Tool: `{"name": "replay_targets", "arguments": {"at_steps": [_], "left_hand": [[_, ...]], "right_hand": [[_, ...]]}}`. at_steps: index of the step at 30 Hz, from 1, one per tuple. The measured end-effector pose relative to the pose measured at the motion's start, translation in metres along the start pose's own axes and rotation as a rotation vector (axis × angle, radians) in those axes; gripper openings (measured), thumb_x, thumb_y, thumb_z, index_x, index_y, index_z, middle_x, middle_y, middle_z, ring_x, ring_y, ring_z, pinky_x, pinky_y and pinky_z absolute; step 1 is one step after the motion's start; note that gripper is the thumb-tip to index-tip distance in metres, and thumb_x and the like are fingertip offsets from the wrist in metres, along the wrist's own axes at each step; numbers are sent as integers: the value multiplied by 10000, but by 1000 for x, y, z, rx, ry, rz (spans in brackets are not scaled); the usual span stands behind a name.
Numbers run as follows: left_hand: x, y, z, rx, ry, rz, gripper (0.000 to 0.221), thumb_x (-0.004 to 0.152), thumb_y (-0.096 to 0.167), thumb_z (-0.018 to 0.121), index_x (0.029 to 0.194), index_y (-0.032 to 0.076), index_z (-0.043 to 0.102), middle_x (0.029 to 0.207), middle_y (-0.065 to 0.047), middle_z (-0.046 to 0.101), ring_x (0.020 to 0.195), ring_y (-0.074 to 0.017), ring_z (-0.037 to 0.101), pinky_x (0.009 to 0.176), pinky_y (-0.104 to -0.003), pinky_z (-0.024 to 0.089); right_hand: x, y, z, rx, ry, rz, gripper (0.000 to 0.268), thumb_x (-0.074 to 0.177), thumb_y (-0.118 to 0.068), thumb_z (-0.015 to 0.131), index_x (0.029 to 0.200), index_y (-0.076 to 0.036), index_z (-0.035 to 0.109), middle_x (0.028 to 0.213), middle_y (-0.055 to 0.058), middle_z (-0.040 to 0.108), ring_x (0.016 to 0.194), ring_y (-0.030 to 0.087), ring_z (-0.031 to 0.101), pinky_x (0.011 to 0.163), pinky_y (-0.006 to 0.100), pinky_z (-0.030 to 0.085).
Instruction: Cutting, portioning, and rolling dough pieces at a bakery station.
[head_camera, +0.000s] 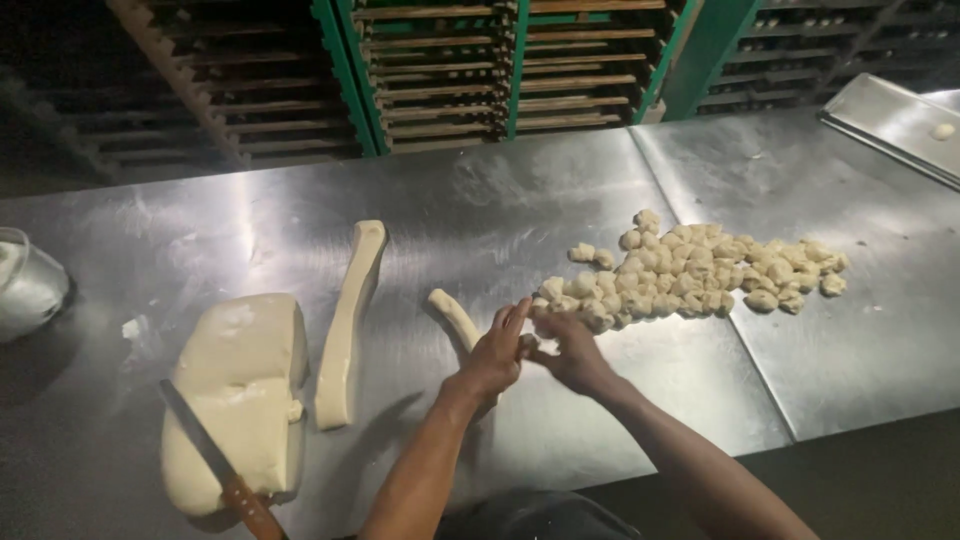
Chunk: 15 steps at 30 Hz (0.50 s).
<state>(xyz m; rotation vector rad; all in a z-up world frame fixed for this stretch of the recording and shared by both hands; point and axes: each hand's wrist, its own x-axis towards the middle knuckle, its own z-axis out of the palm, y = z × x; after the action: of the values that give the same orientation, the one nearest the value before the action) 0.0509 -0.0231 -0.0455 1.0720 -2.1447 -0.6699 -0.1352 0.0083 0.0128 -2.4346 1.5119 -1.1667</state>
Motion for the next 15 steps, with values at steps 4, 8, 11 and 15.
{"name": "replay_targets", "arguments": {"at_steps": [4,8,11,15], "left_hand": [[-5,-10,36,-320,175,33,797,760,23,766,1477,19,418,1421,-212,495,1091,-408,651,880,-463,575],[-10,-1,49,-365,31,-257,347,985,345,645,1123,26,650,1013,-165,706,880,-330,739,766,-412,580],[-9,27,33,-263,33,-234,457,1001,467,582,993,27,705,874,-176,740,833,-337,741,732,-426,569],[-10,25,29,-111,15,-248,451,986,450,597,910,14,682,864,-238,723,838,-393,719,729,-480,562]], "right_hand": [[-6,6,-11,243,-364,246,269,903,-146,744,1167,-99,759,1058,117,732,928,266,740,793,367,578],[4,6,-19,284,-193,321,274,947,-175,711,1196,-63,683,1069,120,709,890,244,720,742,355,582],[4,1,-23,250,-253,322,320,936,-182,704,1232,-71,654,1085,127,675,867,254,688,723,359,568],[-8,-8,-18,298,-164,493,367,926,-223,676,1257,-69,633,1015,129,703,861,261,689,751,366,549]]}}
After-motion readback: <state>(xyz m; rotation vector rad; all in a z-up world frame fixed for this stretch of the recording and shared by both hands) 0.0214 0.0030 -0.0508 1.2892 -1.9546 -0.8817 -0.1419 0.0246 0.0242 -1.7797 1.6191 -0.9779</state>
